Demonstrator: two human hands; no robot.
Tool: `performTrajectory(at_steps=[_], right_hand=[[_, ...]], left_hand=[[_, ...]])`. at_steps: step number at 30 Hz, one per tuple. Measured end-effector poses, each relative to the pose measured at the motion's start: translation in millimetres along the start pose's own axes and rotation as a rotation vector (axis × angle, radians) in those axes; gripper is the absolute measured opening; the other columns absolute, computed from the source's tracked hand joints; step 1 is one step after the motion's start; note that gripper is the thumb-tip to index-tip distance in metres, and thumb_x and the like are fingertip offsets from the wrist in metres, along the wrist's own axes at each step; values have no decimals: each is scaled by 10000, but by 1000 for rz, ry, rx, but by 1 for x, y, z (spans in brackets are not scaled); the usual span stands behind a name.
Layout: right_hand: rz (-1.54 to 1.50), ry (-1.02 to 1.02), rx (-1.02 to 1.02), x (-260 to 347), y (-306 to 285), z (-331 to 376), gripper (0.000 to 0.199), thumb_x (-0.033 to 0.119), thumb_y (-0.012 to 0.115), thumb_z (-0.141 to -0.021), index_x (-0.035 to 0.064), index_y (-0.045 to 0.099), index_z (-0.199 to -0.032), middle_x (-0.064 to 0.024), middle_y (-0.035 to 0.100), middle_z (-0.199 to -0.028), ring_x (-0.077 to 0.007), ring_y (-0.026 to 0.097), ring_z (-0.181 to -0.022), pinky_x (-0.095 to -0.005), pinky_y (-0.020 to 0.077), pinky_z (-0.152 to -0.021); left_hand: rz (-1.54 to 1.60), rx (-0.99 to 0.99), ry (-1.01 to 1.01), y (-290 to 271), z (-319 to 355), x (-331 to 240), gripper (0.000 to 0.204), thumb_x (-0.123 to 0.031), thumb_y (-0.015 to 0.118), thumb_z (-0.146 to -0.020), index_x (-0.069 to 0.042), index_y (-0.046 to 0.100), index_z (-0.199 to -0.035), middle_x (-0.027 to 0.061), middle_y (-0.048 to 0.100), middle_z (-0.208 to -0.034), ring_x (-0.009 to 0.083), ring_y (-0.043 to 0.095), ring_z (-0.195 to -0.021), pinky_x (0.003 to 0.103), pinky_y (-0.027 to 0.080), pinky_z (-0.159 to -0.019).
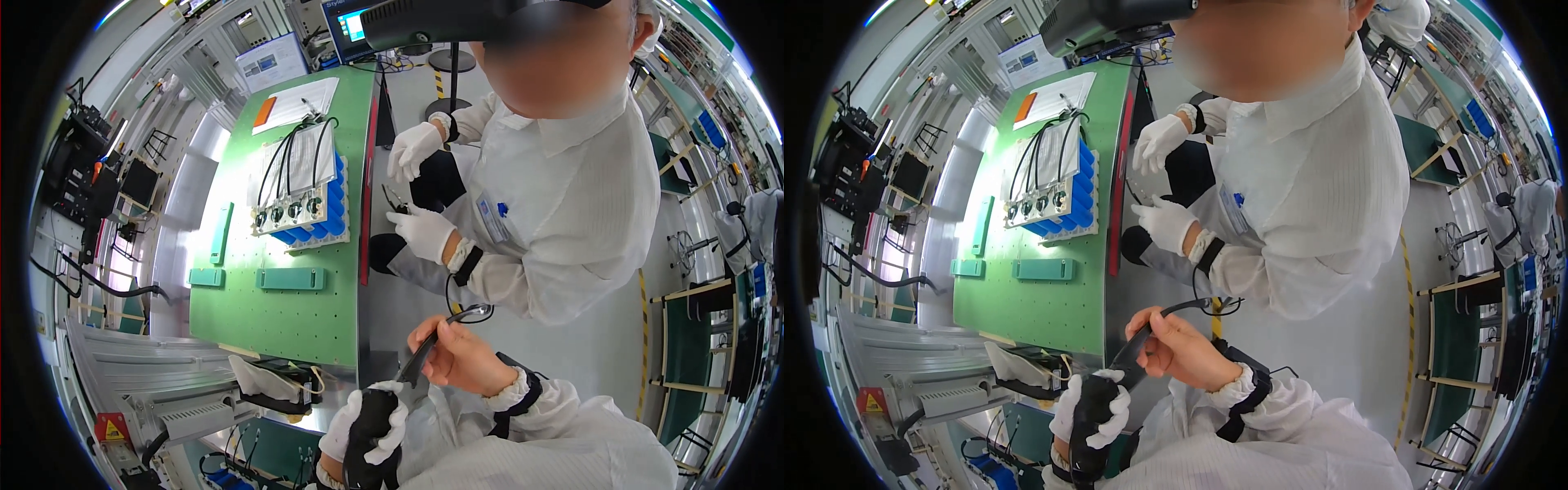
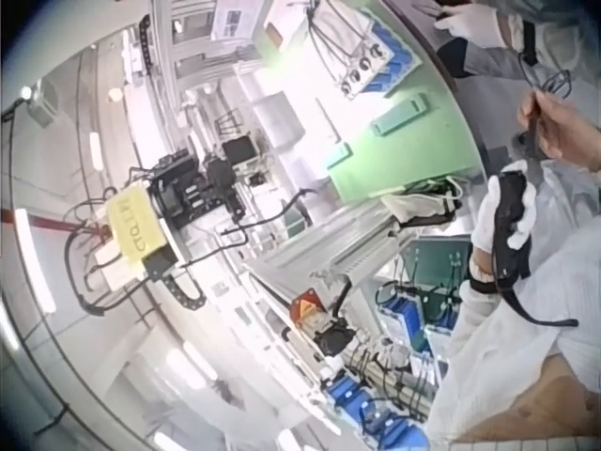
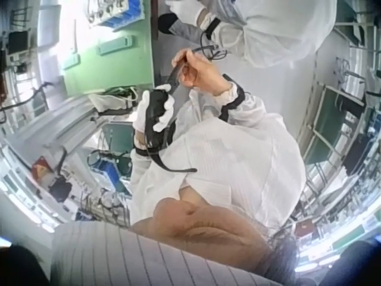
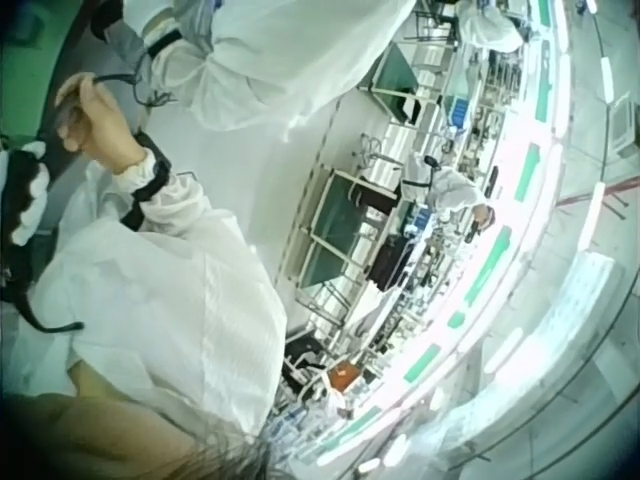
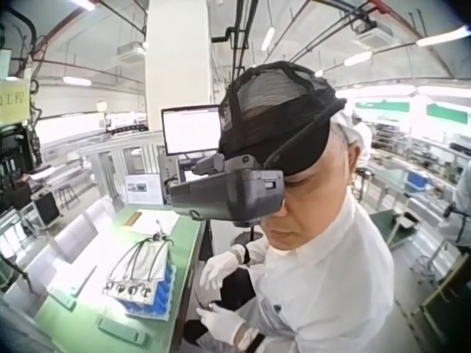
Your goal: The person handles safety glasses, walks across the assembly room to a workstation, and marks connections on a battery pack with a marker pen.
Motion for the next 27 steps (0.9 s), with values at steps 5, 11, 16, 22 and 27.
performTrajectory(at_steps=[5, 11, 16, 22, 27], right_hand=[[-117, 31, 58, -7, 10, -3, 389, 369, 294, -930, 36, 417, -1090, -92, 504, -1016, -115, 546, -689, -232, 442, -585], [-166, 27, 32, -12, 14, -8, 338, 345, 319, -930, 50, 434, -1049, -128, 514, -1029, -157, 570, -765, -247, 473, -612], [-142, 31, -22, -19, 14, -10, 313, 320, 346, -928, 45, 435, -1045, -120, 516, -1036, -142, 570, -762, -246, 474, -628], [-132, 94, -91, -23, 17, -16, 256, 284, 400, -918, 50, 455, -1008, -97, 525, -1025, -125, 567, -749, -240, 469, -662], [-238, 112, -88, -17, 34, -17, 171, 230, 442, -901, 73, 460, -969, -68, 523, -976, -112, 536, -758, -229, 434, -696]], left_hand=[[7, -9, 30, -5, 7, 0, 584, -508, 436, -838, -33, 379, -1173, 156, 420, -866, 180, 441, -553, 199, 367, -333], [25, -23, -40, -10, 10, -5, 601, -515, 472, -815, -44, 371, -1174, 142, 423, -853, 181, 444, -552, 206, 370, -325], [39, -70, -13, -14, 13, -8, 593, -516, 467, -818, -41, 390, -1164, 132, 430, -846, 172, 444, -548, 204, 365, -320], [-172, -198, 292, -23, 24, -29, 495, -286, 579, -794, -42, 389, -1180, 77, 445, -825, 150, 432, -549, 221, 356, -363], [-1242, -464, 748, -24, 42, -31, 563, -14, 686, -578, -7, 426, -1078, 88, 471, -878, 191, 527, -742, 287, 467, -646]])
Point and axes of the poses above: each hand's wrist, its own z-axis away from the middle knuckle, its own y-axis out of the palm, x = y × z, the point moved 1 cm from there along -z, towards the middle knuckle
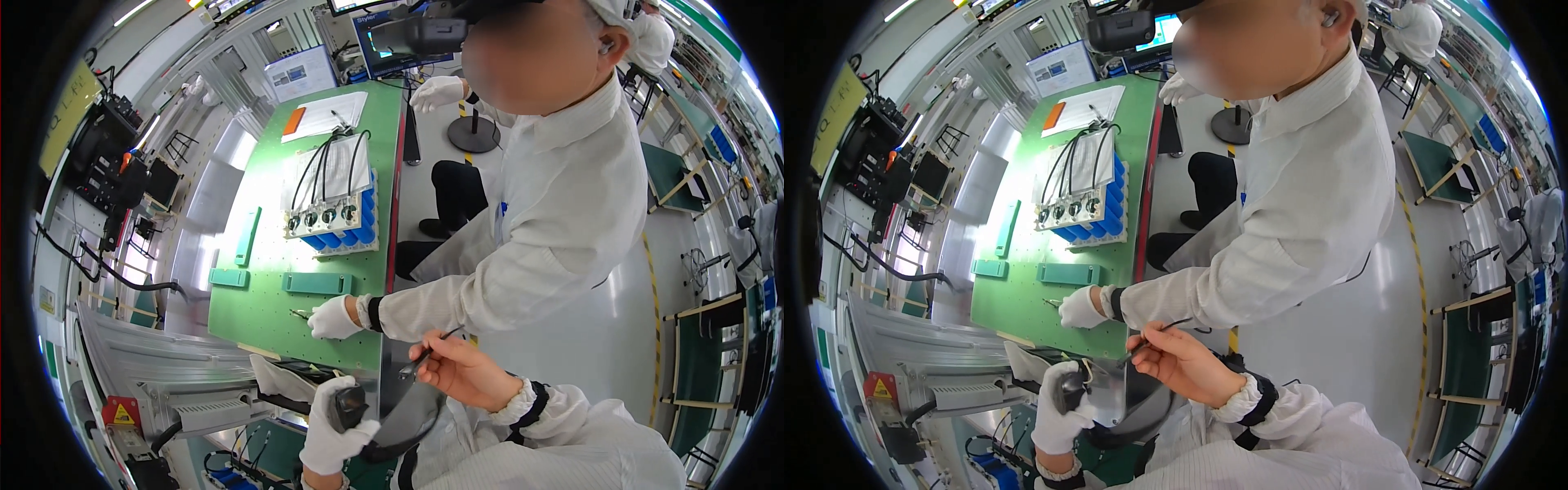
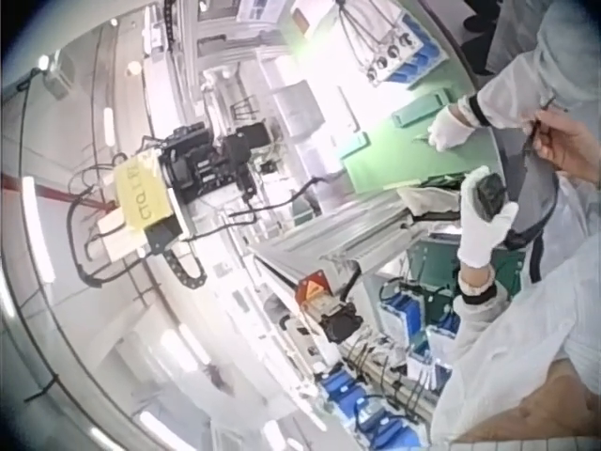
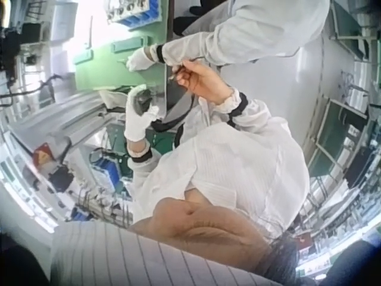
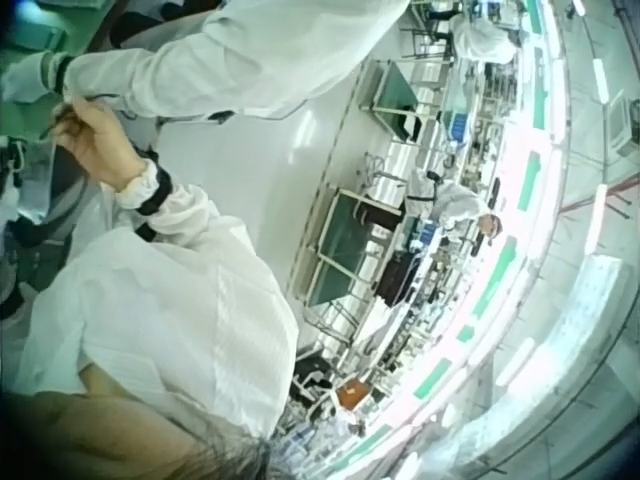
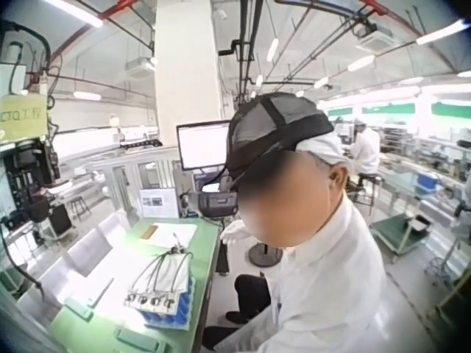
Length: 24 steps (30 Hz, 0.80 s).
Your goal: The person handles safety glasses, walks across the assembly room to a workstation, and marks connections on a battery pack with a marker pen.
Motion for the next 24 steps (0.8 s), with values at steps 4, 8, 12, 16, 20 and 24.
performTrajectory(at_steps=[4, 8, 12, 16, 20, 24], right_hand=[[-43, -25, 141, -3, 8, 4, 175, 168, 448, -888, 65, 450, -1029, -53, 530, -970, -132, 514, -823, -261, 407, -752], [12, -15, 216, -3, 18, 10, 191, 127, 449, -875, 66, 425, -1055, -65, 511, -993, -150, 475, -879, -283, 378, -753], [54, 3, 223, -7, 27, 12, 208, 119, 464, -868, 62, 416, -1062, -70, 506, -990, -152, 475, -880, -273, 383, -745], [80, 20, 241, -11, 28, 13, 210, 126, 461, -869, 62, 412, -1063, -71, 502, -994, -151, 472, -886, -271, 384, -742], [70, 32, 276, -16, 27, 15, 221, 149, 464, -871, 71, 396, -1067, -64, 497, -975, -149, 460, -888, -265, 379, -741], [8, 62, 205, -21, 30, 18, 227, 133, 445, -862, 68, 382, -1070, -25, 503, -891, -183, 454, -939, -324, 370, -769]], left_hand=[[-524, -127, 229, 23, 14, -26, 589, -59, 726, -555, -18, 409, -1049, 102, 468, -933, 177, 507, -805, 277, 431, -717], [-528, -178, 255, 31, 18, -31, 521, -88, 742, -568, -31, 422, -976, 91, 452, -852, 200, 484, -706, 291, 411, -625], [-515, -267, 300, 28, 23, -26, 403, -65, 713, -591, -45, 433, -881, 84, 423, -787, 214, 453, -642, 302, 392, -580], [-474, -285, 340, 28, 25, -24, 327, -24, 665, -605, -47, 440, -841, 88, 417, -778, 213, 447, -635, 298, 386, -574], [-410, -276, 342, 30, 27, -31, 312, 26, 611, -579, -49, 445, -832, 103, 423, -786, 238, 451, -651, 321, 389, -590], [-382, -262, 337, 33, 32, -27, 427, -13, 661, -557, -80, 456, -926, 84, 480, -814, 273, 468, -759, 355, 393, -649]])
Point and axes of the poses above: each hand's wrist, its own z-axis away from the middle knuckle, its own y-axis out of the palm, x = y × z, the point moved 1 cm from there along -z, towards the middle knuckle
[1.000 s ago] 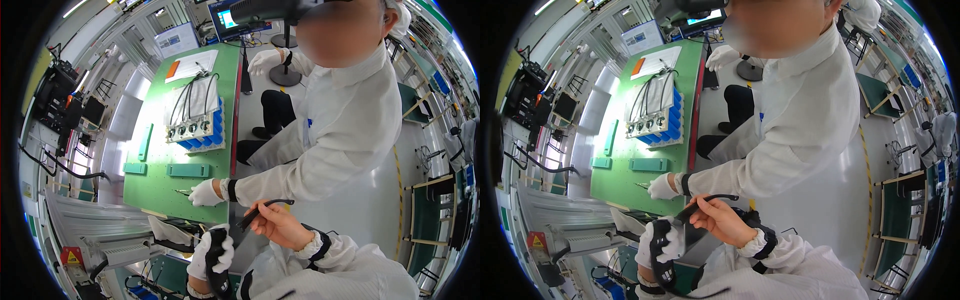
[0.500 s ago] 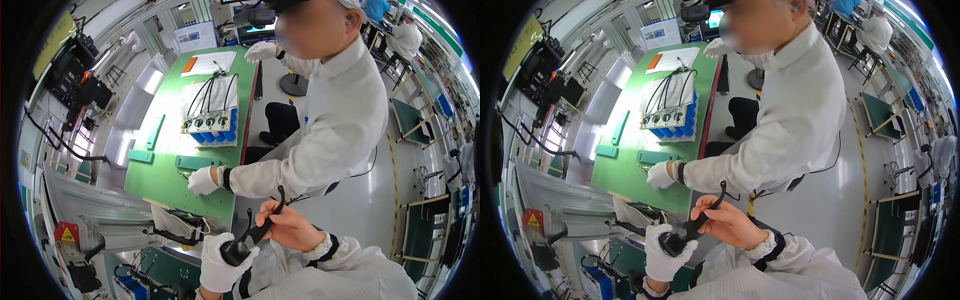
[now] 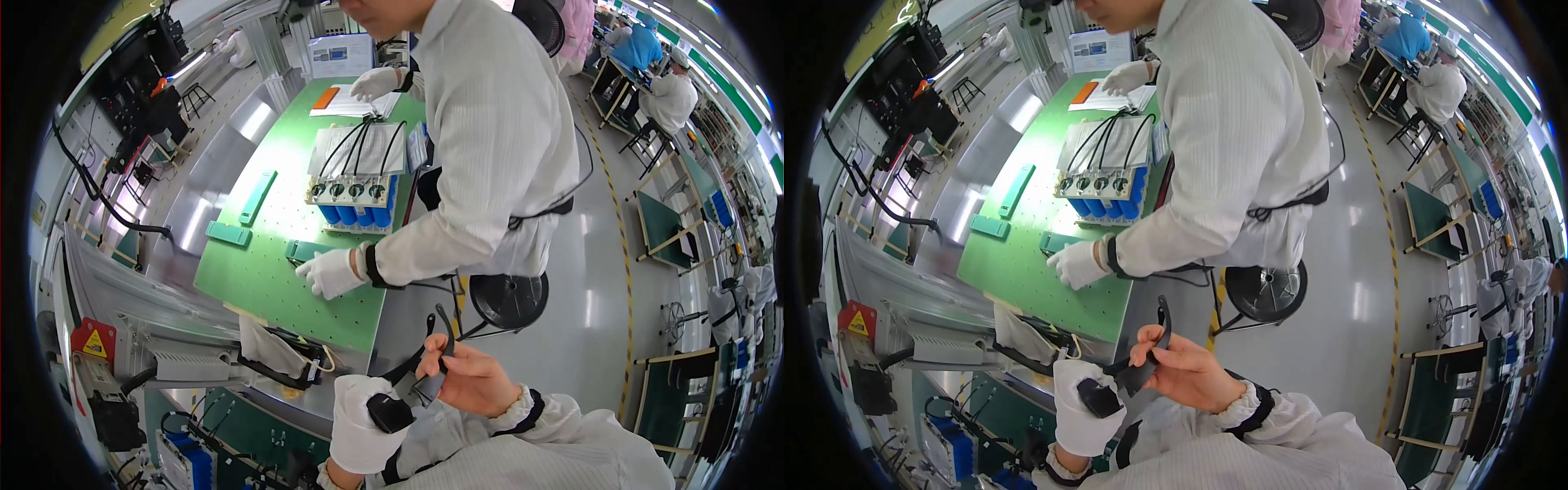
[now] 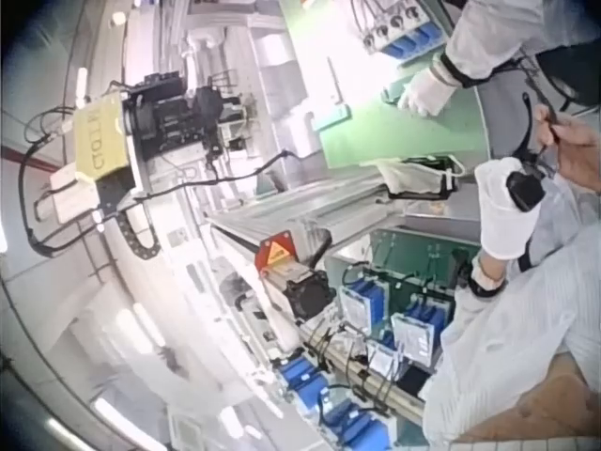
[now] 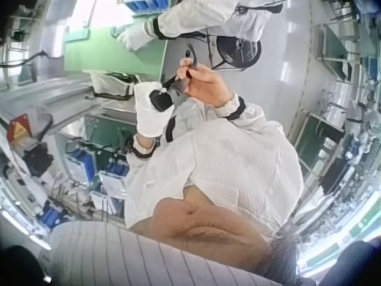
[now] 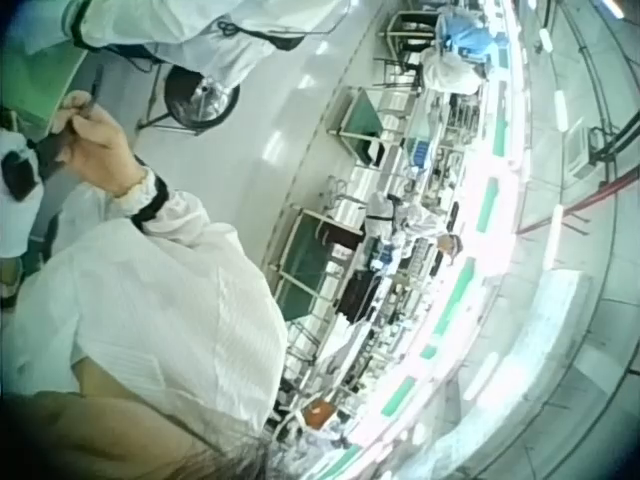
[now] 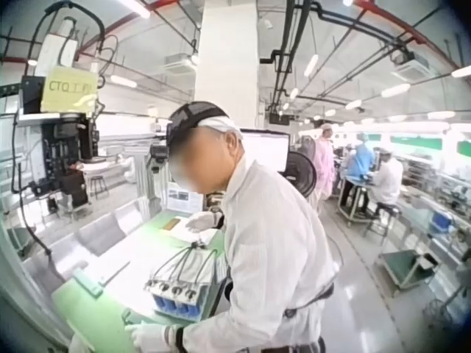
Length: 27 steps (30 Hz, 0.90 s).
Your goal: The person handles safety glasses, walks across the assembly room to a workstation, and marks connections on a battery pack with a marker pen.
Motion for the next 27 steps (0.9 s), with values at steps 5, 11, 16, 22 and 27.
performTrajectory(at_steps=[5, 11, 16, 22, 27], right_hand=[[-96, 13, -15, -7, -1, -1, 245, 120, 452, -863, 71, 365, -1086, -17, 499, -894, -181, 450, -940, -285, 381, -743], [-237, 46, -37, -12, -6, 2, 272, 93, 445, -872, 44, 346, -1121, -26, 509, -927, -209, 483, -987, -273, 418, -766], [-314, 52, -25, -14, -7, 5, 300, 74, 437, -871, 21, 313, -1139, -37, 514, -945, -222, 508, -998, -286, 433, -805], [-334, 67, -6, -16, -7, 5, 319, 73, 443, -869, 17, 296, -1146, -40, 508, -935, -216, 481, -986, -290, 424, -807], [-331, 69, -21, -19, -8, 4, 301, 79, 442, -872, 23, 308, -1135, -43, 507, -930, -217, 464, -979, -290, 430, -799]], left_hand=[[20, 10, -13, 1, 0, -7, 419, -17, 660, -562, -84, 456, -922, 81, 475, -814, 280, 464, -758, 364, 390, -646], [-25, -12, 41, 1, -1, -7, 421, -14, 659, -555, -89, 457, -916, 82, 470, -810, 283, 460, -750, 366, 387, -639], [-60, -45, 76, 3, 0, -6, 434, -18, 663, -554, -88, 453, -927, 95, 465, -814, 288, 470, -722, 367, 394, -611], [-60, -75, 80, 0, 0, -7, 473, -33, 689, -544, -93, 459, -953, 103, 466, -816, 291, 486, -718, 369, 404, -593], [-22, -66, 72, -2, 2, -5, 477, -40, 699, -546, -97, 462, -957, 105, 472, -822, 289, 494, -719, 367, 409, -591]])
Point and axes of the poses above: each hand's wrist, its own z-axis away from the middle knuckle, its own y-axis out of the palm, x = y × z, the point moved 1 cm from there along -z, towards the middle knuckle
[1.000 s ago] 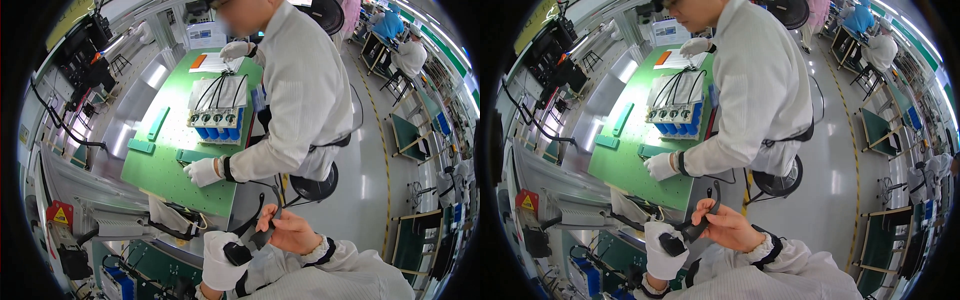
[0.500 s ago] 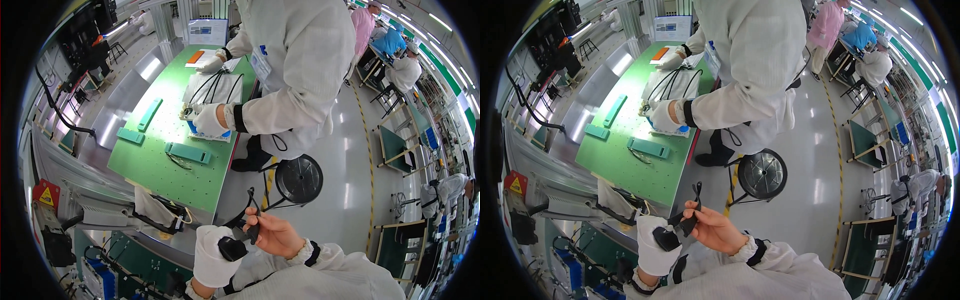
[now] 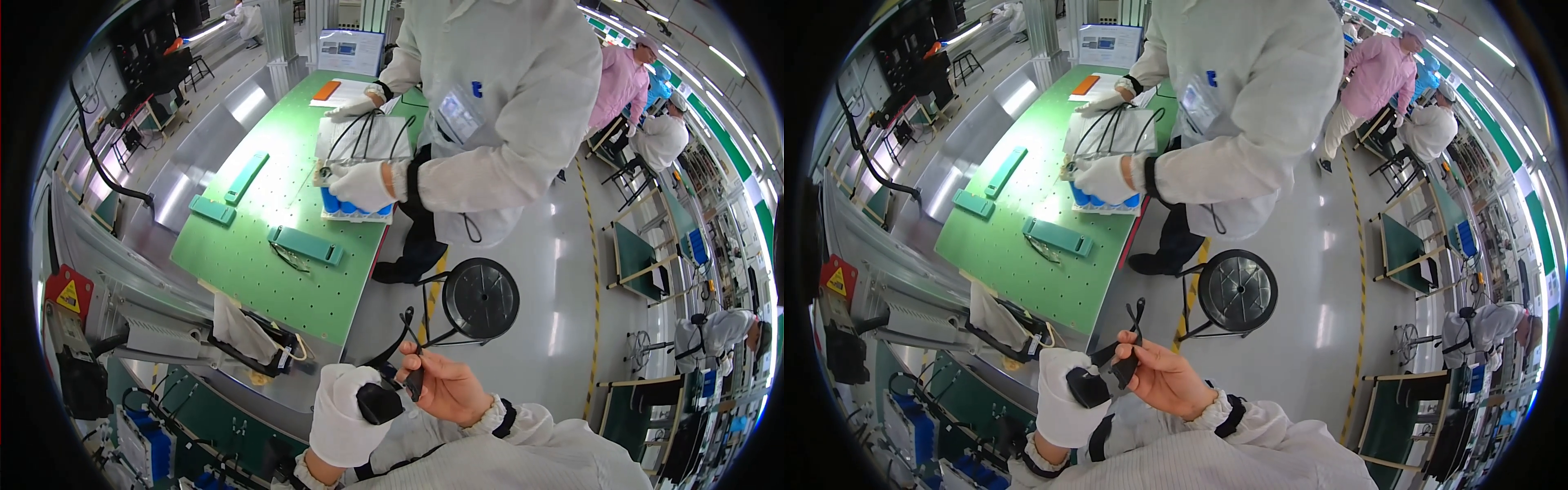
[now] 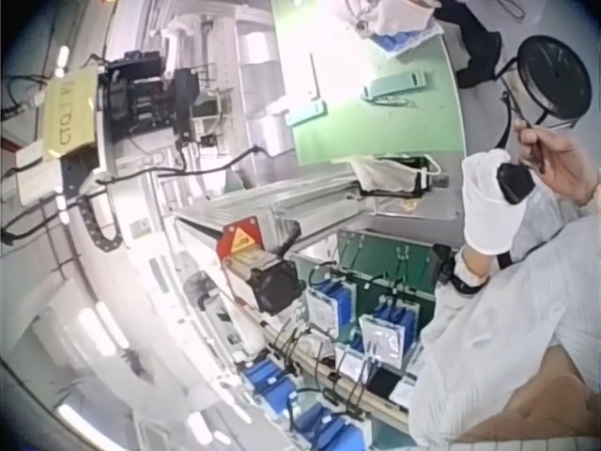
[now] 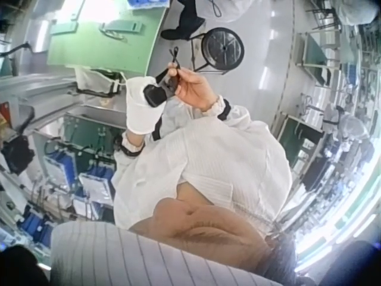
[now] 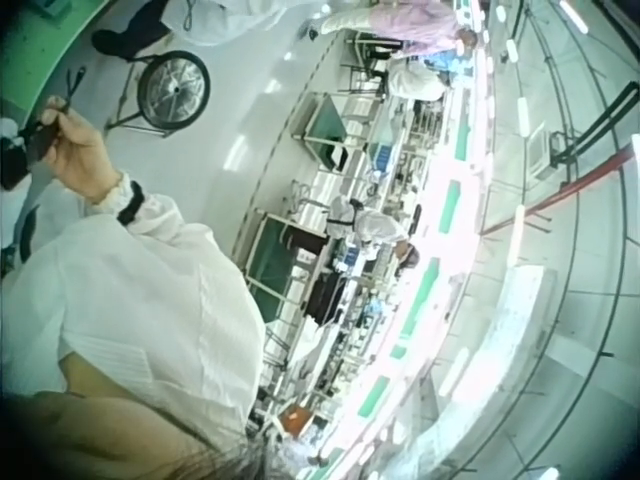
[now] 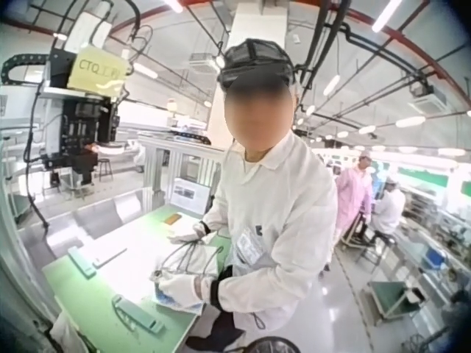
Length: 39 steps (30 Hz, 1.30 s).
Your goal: The person handles safety glasses, walks across the assembly room to a workstation, and marks connections on a battery pack with a marker pen.
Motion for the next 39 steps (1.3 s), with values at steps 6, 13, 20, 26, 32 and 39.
performTrajectory(at_steps=[6, 13, 20, 26, 32, 39], right_hand=[[20, 5, 5, -2, -1, -2, 259, 87, 441, -876, 37, 335, -1107, -44, 513, -936, -215, 466, -982, -299, 428, -802], [70, 3, 25, -8, 0, -5, 226, 87, 434, -880, 48, 357, -1089, -50, 529, -960, -217, 490, -999, -299, 431, -796], [173, -29, 23, -12, 4, -7, 209, 102, 415, -890, 61, 368, -1090, -52, 525, -973, -209, 496, -996, -259, 437, -741], [369, -116, -33, -15, 18, -4, 195, 120, 411, -893, 66, 372, -1076, -72, 519, -980, -207, 501, -962, -252, 435, -724], [723, -256, -71, -16, 36, 0, 177, 124, 413, -904, 63, 381, -1068, -113, 531, -1012, -163, 513, -911, -266, 424, -733], [851, -326, 15, -16, 39, 4, 175, 105, 425, -899, 54, 384, -1060, -133, 541, -1036, -173, 516, -961, -287, 428, -784]], left_hand=[[-12, -14, 5, -2, 0, 1, 475, -43, 702, -550, -99, 462, -956, 102, 480, -823, 289, 499, -719, 366, 413, -594], [-26, -6, 36, -7, 0, 4, 496, -35, 707, -546, -96, 455, -969, 101, 484, -832, 292, 503, -722, 367, 417, -600], [-27, -22, -8, -11, 2, 7, 489, -38, 715, -537, -94, 464, -953, 103, 483, -833, 294, 501, -727, 367, 417, -605], [-18, -40, 5, -14, 2, 11, 482, -44, 715, -537, -91, 466, -947, 108, 470, -830, 295, 497, -722, 369, 414, -601], [-55, -26, -13, -16, 5, 15, 471, -42, 708, -545, -90, 461, -943, 109, 452, -820, 287, 485, -697, 361, 402, -584], [-12, -1, 2, -15, 3, 13, 457, -5, 673, -548, -89, 459, -944, 106, 453, -822, 285, 480, -707, 359, 401, -601]])
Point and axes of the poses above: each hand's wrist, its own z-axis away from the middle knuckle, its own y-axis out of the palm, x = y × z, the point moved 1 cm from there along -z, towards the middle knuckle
